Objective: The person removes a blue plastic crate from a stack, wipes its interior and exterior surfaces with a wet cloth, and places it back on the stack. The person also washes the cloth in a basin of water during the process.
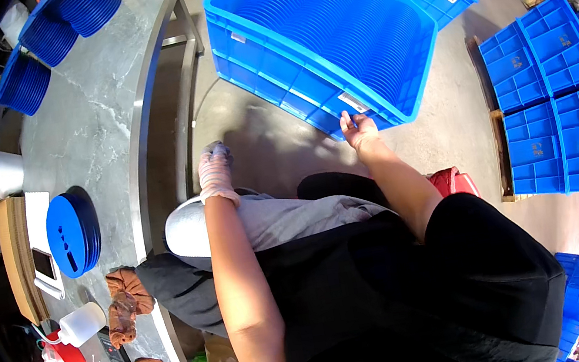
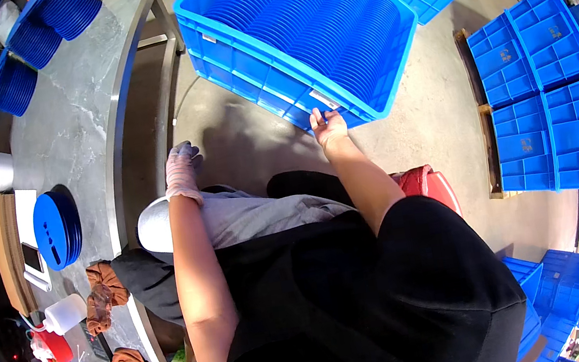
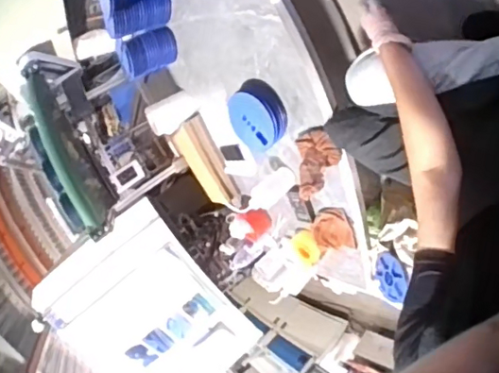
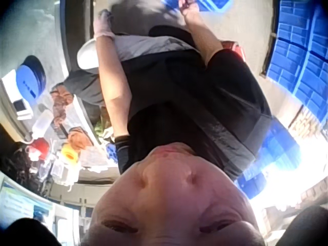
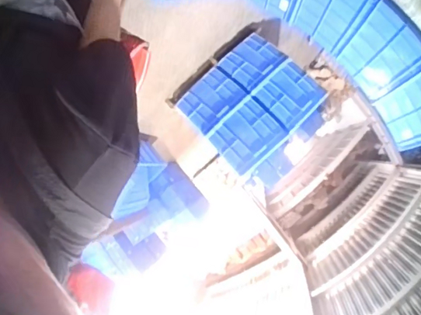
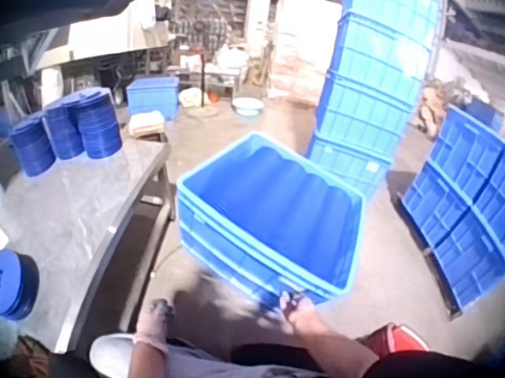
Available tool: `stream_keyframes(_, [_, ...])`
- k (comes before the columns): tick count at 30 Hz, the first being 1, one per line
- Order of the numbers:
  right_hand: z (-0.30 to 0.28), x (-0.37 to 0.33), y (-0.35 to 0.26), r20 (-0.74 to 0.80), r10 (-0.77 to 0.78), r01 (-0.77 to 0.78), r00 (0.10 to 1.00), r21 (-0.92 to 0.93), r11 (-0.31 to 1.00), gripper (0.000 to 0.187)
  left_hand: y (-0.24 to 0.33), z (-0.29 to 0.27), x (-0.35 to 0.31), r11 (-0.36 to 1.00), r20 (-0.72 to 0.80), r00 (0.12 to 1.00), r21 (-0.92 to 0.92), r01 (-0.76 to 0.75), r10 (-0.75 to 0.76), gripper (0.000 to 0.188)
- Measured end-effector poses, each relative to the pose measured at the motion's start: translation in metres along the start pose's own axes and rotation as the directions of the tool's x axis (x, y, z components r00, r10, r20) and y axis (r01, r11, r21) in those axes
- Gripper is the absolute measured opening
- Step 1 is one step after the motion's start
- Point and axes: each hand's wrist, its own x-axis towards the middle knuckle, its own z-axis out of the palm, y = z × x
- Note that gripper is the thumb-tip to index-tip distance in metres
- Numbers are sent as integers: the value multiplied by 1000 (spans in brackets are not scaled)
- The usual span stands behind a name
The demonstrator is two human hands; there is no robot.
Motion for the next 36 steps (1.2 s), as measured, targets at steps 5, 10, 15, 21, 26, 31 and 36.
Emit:
stream_keyframes(5, [10,43,-8,-20,60,-53,998,253,966,30,-18,-2,23,989,-21,1000,150,-18,22,39])
stream_keyframes(10, [5,30,-6,-17,82,-75,997,245,967,28,-30,-12,36,978,18,997,191,-79,77,32])
stream_keyframes(15, [10,38,-4,-24,99,-85,995,335,938,25,-32,-11,38,971,23,993,209,-118,116,34])
stream_keyframes(21, [5,57,-6,3,157,-137,988,505,852,26,-29,-6,39,965,-20,998,257,-51,58,35])
stream_keyframes(26, [4,54,8,29,195,-186,980,471,862,26,-53,-21,58,920,-111,968,351,-175,227,29])
stream_keyframes(31, [-5,37,4,307,193,-165,932,-116,980,15,-23,2,31,856,-82,975,499,-138,206,33])
stream_keyframes(36, [70,-65,36,787,19,762,617,-603,236,21,10,19,4,849,-61,983,516,-116,172,39])
